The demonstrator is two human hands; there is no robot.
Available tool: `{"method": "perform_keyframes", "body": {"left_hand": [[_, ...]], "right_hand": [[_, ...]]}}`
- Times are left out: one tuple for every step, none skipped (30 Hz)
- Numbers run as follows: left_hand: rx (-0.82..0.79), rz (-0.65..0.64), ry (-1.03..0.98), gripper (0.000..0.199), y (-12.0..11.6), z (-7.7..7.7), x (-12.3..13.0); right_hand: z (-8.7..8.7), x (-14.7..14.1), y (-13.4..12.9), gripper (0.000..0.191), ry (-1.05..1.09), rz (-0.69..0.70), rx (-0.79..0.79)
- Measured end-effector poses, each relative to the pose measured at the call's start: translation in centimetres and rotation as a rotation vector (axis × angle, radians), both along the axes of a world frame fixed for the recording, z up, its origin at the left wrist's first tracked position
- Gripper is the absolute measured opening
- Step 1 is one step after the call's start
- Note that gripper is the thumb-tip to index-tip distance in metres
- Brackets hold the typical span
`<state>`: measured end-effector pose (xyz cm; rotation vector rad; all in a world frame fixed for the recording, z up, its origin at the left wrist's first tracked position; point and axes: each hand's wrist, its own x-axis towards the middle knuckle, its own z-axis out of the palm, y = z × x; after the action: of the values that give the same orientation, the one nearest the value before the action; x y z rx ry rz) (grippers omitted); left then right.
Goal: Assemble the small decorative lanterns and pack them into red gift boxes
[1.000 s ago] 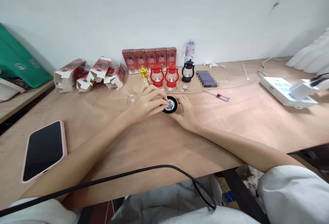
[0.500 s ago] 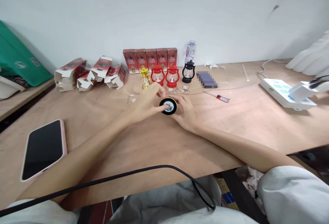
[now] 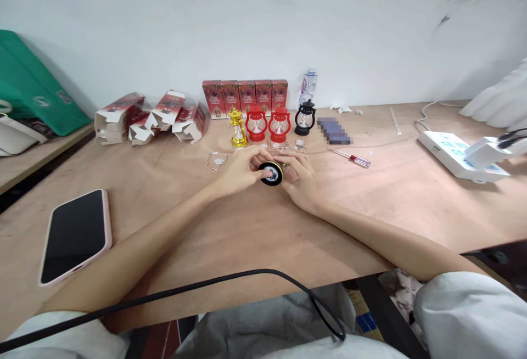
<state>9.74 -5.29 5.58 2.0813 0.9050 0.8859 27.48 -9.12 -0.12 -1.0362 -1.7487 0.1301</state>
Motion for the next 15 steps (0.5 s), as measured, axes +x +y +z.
{"method": "perform_keyframes", "body": {"left_hand": [[0.022,0.006,-0.021,0.023,0.0,0.0,0.0],[0.046,0.010,-0.041,0.025,0.0,0.0,0.0],[0.069,0.012,-0.060,0.027,0.0,-0.1,0.0],[0.085,0.013,-0.076,0.028,0.0,-0.1,0.0],[0.092,0.012,-0.088,0.029,0.0,-0.2,0.0],[0.095,0.009,-0.095,0.029,-0.1,-0.3,0.0],[0.100,0.010,-0.095,0.028,-0.1,-0.4,0.1],[0.112,0.011,-0.090,0.028,-0.2,-0.6,0.1],[0.129,0.013,-0.089,0.028,-0.3,-0.7,0.2],[0.148,0.010,-0.094,0.028,-0.3,-0.8,0.2],[0.163,0.004,-0.104,0.028,-0.3,-0.9,0.2],[0.174,0.004,-0.115,0.028,-0.2,-1.0,0.0],[0.184,0.014,-0.124,0.029,0.1,-1.0,-0.2],[0.194,0.038,-0.124,0.030,0.5,-1.0,-0.7],[0.202,0.084,-0.115,0.031,1.1,-1.0,-1.3]], "right_hand": [[0.1,0.0,-0.1,0.031,0.014,0.010,-0.014],[0.2,0.0,-0.2,0.032,0.030,0.020,-0.028],[0.3,-0.1,-0.3,0.033,0.044,0.032,-0.038],[0.4,-0.1,-0.3,0.034,0.055,0.045,-0.042],[0.4,-0.1,-0.4,0.034,0.058,0.057,-0.040],[0.4,-0.1,-0.4,0.033,0.057,0.065,-0.034],[0.4,-0.1,-0.5,0.032,0.053,0.069,-0.025],[0.4,-0.1,-0.5,0.031,0.051,0.068,-0.015],[0.4,-0.1,-0.5,0.031,0.052,0.064,-0.006],[0.4,-0.1,-0.5,0.031,0.051,0.062,0.000],[0.4,-0.1,-0.5,0.031,0.049,0.065,0.005],[0.4,-0.1,-0.5,0.033,0.047,0.069,0.008],[0.4,-0.1,-0.5,0.034,0.044,0.070,0.008],[0.4,-0.1,-0.5,0.035,0.041,0.066,0.005],[0.4,-0.1,-0.5,0.036,0.042,0.056,-0.003]]}}
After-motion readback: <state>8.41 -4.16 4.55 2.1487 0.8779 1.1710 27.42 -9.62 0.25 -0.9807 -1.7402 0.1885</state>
